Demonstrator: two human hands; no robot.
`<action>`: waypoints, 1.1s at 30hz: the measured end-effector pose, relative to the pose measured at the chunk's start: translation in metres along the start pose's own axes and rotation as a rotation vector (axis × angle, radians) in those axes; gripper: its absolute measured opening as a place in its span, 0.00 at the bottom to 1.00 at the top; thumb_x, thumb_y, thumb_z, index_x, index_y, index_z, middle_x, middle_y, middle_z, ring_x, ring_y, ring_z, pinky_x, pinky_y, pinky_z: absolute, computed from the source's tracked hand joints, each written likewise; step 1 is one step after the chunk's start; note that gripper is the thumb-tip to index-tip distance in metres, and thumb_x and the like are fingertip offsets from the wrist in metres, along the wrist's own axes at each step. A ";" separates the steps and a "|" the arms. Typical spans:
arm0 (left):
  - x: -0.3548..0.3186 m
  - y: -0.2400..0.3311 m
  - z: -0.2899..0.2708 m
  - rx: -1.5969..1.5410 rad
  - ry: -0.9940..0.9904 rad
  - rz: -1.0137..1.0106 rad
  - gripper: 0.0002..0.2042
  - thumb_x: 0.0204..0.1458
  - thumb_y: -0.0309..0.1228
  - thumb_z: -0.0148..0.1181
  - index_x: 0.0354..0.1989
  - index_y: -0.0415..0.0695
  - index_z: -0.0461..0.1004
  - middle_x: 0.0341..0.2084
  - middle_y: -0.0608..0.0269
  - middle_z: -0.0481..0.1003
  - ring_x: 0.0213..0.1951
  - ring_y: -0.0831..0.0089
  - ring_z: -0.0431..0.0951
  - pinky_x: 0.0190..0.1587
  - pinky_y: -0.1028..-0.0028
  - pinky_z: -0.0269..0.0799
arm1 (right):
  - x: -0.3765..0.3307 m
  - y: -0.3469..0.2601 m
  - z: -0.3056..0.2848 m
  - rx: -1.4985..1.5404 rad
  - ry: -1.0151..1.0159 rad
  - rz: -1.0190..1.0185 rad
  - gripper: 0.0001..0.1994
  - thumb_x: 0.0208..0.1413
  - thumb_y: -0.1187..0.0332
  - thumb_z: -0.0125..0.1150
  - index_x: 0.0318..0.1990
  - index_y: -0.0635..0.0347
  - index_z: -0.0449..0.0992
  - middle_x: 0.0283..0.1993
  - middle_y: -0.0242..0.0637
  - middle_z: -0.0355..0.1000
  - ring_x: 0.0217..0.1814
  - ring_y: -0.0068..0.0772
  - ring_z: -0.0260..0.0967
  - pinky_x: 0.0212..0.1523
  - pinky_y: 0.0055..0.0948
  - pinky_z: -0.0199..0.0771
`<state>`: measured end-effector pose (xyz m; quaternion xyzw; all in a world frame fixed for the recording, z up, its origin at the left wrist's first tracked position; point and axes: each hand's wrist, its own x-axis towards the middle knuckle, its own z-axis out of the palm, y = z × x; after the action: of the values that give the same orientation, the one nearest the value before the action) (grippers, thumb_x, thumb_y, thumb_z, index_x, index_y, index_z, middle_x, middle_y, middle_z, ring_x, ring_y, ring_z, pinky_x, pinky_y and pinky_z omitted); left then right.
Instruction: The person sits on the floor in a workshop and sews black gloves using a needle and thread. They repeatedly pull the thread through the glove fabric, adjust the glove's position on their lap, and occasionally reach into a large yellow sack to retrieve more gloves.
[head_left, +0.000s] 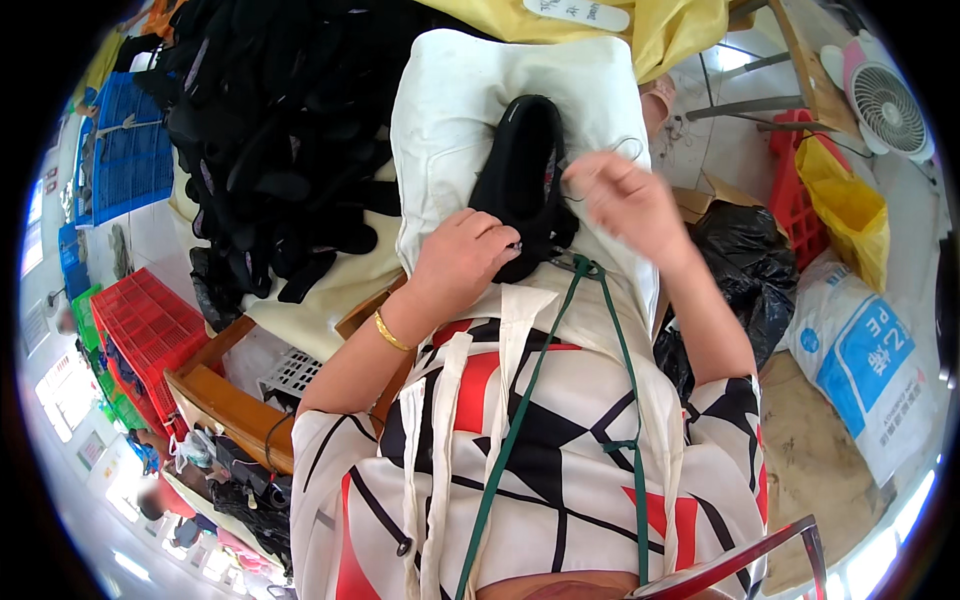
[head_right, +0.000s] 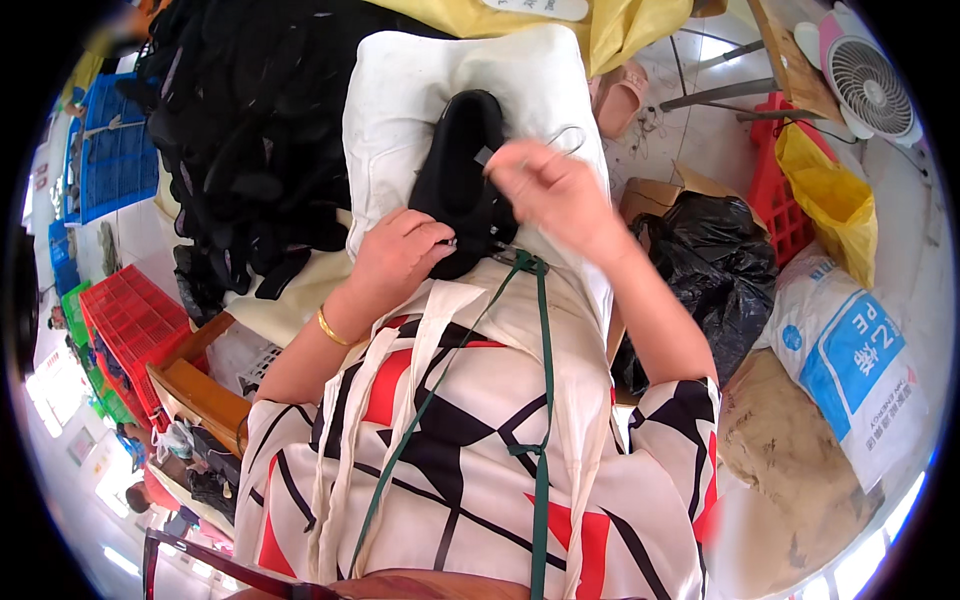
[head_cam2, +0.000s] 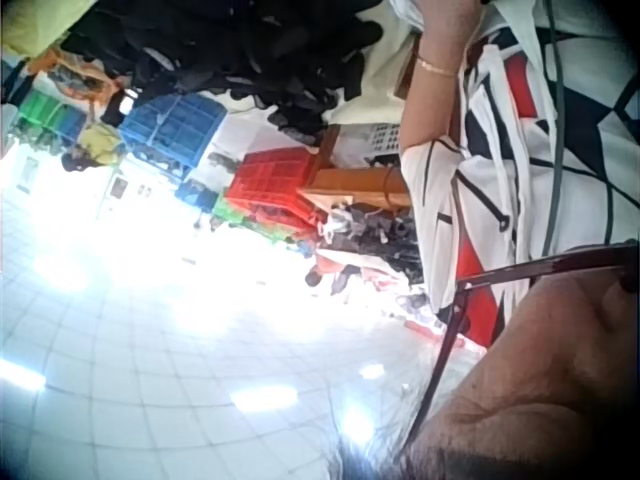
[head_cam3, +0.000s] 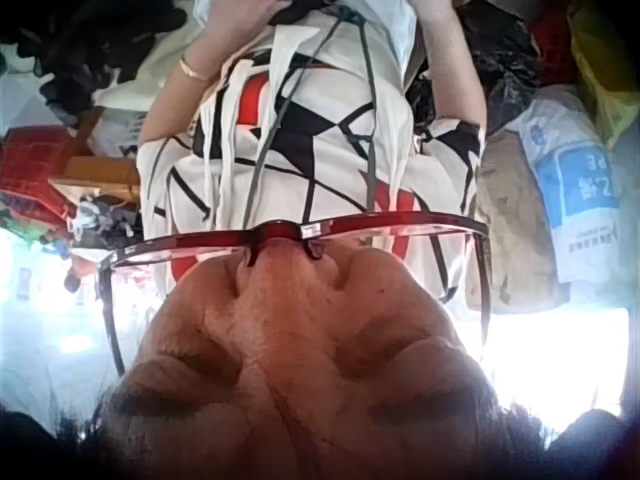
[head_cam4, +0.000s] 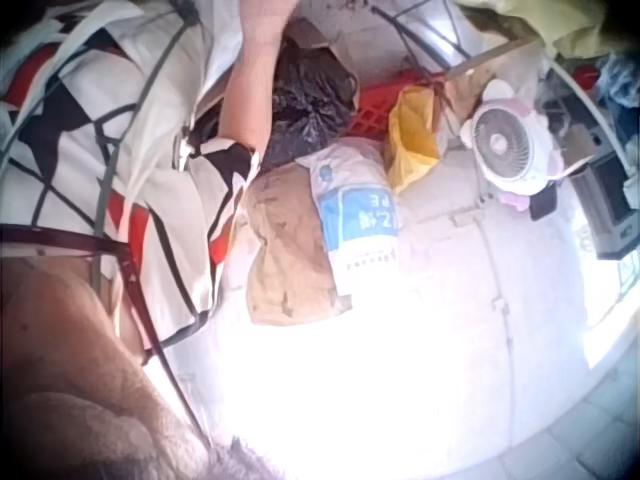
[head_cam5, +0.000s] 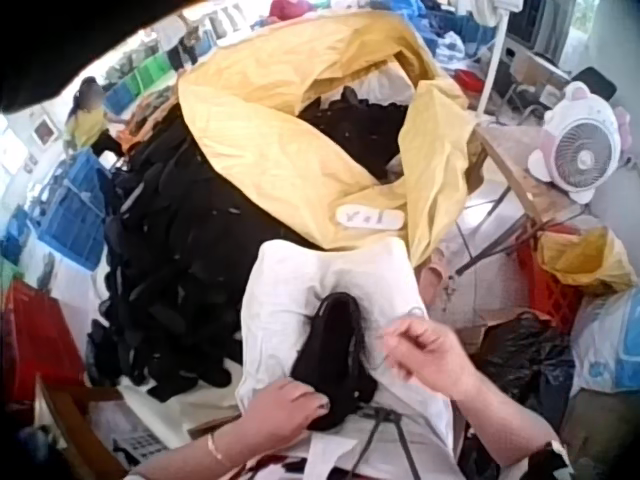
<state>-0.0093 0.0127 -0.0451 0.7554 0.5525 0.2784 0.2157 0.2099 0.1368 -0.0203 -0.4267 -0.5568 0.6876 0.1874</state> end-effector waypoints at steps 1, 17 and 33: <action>0.000 0.001 0.001 -0.009 0.009 -0.027 0.10 0.43 0.26 0.70 0.34 0.43 0.76 0.29 0.60 0.74 0.33 0.58 0.75 0.36 0.64 0.73 | -0.002 0.010 0.013 -0.116 -0.071 -0.050 0.06 0.64 0.69 0.58 0.45 0.57 0.77 0.28 0.25 0.72 0.26 0.16 0.65 0.26 0.19 0.66; -0.014 0.000 0.014 -0.029 0.124 -0.170 0.12 0.40 0.25 0.72 0.33 0.43 0.75 0.29 0.59 0.75 0.33 0.57 0.74 0.34 0.63 0.70 | -0.022 0.038 0.035 -0.571 -0.156 -0.320 0.07 0.56 0.70 0.57 0.40 0.57 0.77 0.29 0.46 0.76 0.31 0.52 0.75 0.33 0.41 0.77; -0.017 0.000 0.015 0.054 0.139 -0.092 0.12 0.40 0.25 0.72 0.33 0.44 0.76 0.29 0.61 0.73 0.33 0.59 0.74 0.34 0.66 0.72 | -0.024 0.031 0.041 -0.752 -0.205 -0.315 0.07 0.56 0.72 0.56 0.41 0.58 0.76 0.26 0.46 0.75 0.27 0.50 0.75 0.29 0.41 0.75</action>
<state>-0.0033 -0.0034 -0.0593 0.7134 0.6077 0.3051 0.1691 0.1977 0.0851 -0.0389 -0.3044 -0.8432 0.4383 0.0653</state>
